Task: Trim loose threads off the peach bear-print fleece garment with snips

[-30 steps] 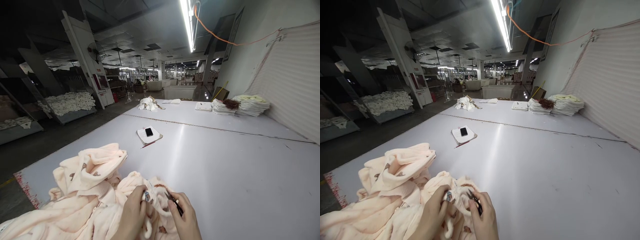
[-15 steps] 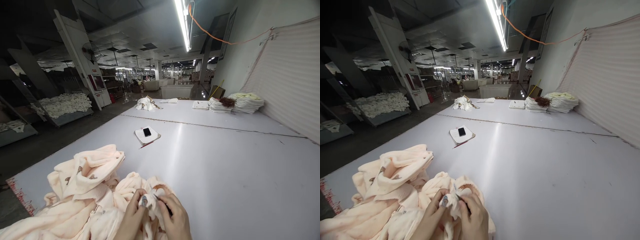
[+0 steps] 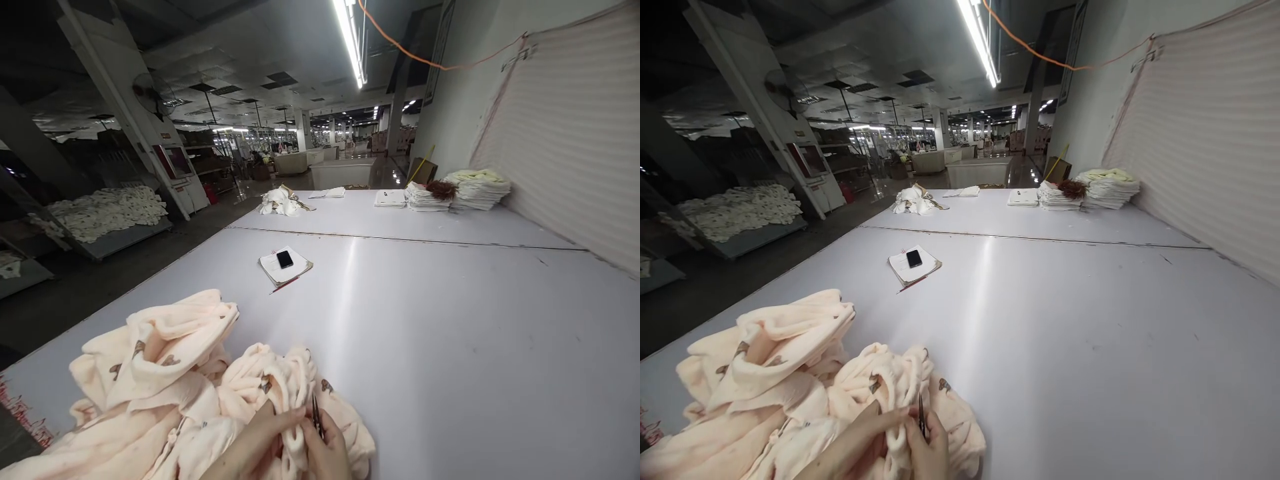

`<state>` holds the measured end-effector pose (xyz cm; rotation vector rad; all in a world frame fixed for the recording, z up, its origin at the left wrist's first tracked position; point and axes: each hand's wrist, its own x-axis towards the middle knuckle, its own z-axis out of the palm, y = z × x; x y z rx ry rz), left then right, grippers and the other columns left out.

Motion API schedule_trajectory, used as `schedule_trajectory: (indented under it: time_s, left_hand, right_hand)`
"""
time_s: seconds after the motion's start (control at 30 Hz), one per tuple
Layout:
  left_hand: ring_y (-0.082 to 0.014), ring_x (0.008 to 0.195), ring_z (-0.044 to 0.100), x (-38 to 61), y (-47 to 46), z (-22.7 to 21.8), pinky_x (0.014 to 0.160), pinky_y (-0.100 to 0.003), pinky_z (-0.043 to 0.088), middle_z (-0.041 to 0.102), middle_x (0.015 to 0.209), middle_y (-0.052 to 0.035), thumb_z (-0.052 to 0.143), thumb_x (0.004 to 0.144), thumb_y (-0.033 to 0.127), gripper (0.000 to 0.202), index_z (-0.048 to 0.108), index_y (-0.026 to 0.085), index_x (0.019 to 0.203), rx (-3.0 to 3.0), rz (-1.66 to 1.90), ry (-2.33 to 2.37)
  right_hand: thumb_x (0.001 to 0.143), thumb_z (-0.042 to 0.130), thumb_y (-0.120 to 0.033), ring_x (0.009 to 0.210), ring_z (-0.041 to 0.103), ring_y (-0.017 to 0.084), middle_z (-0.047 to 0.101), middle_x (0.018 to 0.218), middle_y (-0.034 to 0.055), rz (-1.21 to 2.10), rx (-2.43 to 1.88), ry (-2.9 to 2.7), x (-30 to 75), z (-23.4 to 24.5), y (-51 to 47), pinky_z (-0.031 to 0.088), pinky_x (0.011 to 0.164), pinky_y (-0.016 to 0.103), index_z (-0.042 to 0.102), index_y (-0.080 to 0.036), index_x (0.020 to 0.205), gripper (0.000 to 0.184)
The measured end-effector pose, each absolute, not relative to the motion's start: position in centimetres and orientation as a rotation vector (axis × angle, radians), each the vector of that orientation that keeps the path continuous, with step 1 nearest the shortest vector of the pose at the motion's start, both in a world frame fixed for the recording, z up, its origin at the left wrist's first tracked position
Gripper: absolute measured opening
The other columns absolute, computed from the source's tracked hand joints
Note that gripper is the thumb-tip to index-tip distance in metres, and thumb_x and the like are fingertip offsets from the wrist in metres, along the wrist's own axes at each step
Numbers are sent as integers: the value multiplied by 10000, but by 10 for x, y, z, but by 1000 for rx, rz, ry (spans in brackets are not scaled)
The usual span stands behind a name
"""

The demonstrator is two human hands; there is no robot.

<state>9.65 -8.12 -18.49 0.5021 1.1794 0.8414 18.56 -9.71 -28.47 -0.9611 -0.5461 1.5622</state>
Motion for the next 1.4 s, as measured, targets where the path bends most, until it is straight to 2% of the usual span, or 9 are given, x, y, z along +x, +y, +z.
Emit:
schedule_trajectory:
  time_s: [0.3, 0.53, 0.8, 0.93, 1.03, 1.13, 1.2, 1.3, 1.4]
  left_hand:
    - [-291, 798, 695, 92, -80, -192, 726, -407, 546, 732, 830, -104, 752, 612, 264, 585, 566, 136, 1151, 435, 942, 1164]
    - [-325, 880, 681, 95, -85, -187, 753, -446, 544, 725, 920, -136, 800, 569, 329, 691, 547, 150, 1188, 512, 925, 1159]
    - [-325, 875, 682, 96, -88, -180, 733, -454, 551, 727, 911, -117, 787, 595, 334, 707, 501, 178, 1223, 499, 868, 1250]
    - [-326, 1004, 641, 92, -86, -185, 837, -463, 521, 695, 1031, -138, 723, 656, 339, 618, 505, 166, 1208, 611, 888, 1276]
    - [-301, 1199, 516, 79, -80, -195, 1011, -462, 410, 595, 1221, -160, 610, 740, 286, 619, 403, 134, 1304, 1004, 947, 1581]
    - [-318, 1344, 318, 66, -74, -205, 1083, -514, 291, 386, 1418, -198, 512, 763, 183, 718, 227, 108, 1417, 1676, 965, 1988]
    - [-318, 1390, 218, 64, -73, -210, 1104, -541, 216, 294, 1493, -146, 437, 764, 84, 694, 265, 190, 1428, 2186, 840, 2037]
    - [-276, 1354, 323, 75, -76, -213, 1140, -501, 131, 439, 1432, -21, 442, 731, 45, 687, 423, 351, 1346, 2645, 331, 1484]
    - [-283, 1238, 464, 94, -79, -215, 1113, -445, 223, 533, 1345, -69, 565, 669, 164, 760, 369, 297, 1392, 2479, 65, 1158]
  right_hand:
    - [722, 657, -347, 855, 633, 189, 667, 866, 18, 1018, -1313, -1184, 239, -261, -98, 499, 757, 244, 678, -244, 856, 170]
    - [823, 545, -327, 811, 652, 189, 648, 995, 19, 726, -1494, -1641, 244, -233, -97, 504, 682, 268, 666, -313, 1013, 226]
    - [835, 543, -337, 846, 646, 179, 643, 1000, 12, 767, -1478, -1600, 248, -232, -98, 493, 692, 248, 663, -298, 1001, 209]
    - [863, 502, -335, 849, 637, 164, 653, 943, 11, 852, -1362, -1560, 244, -234, -94, 481, 717, 232, 684, -286, 935, 202]
    - [856, 496, -408, 841, 636, 171, 662, 872, 28, 879, -1391, -1353, 260, -256, -85, 484, 738, 243, 683, -256, 860, 241]
    - [710, 624, -508, 764, 632, 220, 659, 832, 57, 775, -1718, -1076, 289, -299, -80, 483, 640, 303, 653, -237, 790, 284]
    - [617, 681, -513, 617, 601, 219, 623, 664, 34, 918, -1834, -931, 304, -328, -82, 449, 545, 313, 593, -234, 631, 293]
    - [584, 697, -513, 487, 541, 184, 531, 496, -25, 1368, -1524, -651, 302, -347, -88, 418, 486, 295, 504, -231, 553, 343]
    - [573, 724, -519, 510, 544, 163, 544, 539, -34, 1533, -1162, -423, 275, -334, -94, 435, 514, 282, 518, -218, 642, 371]
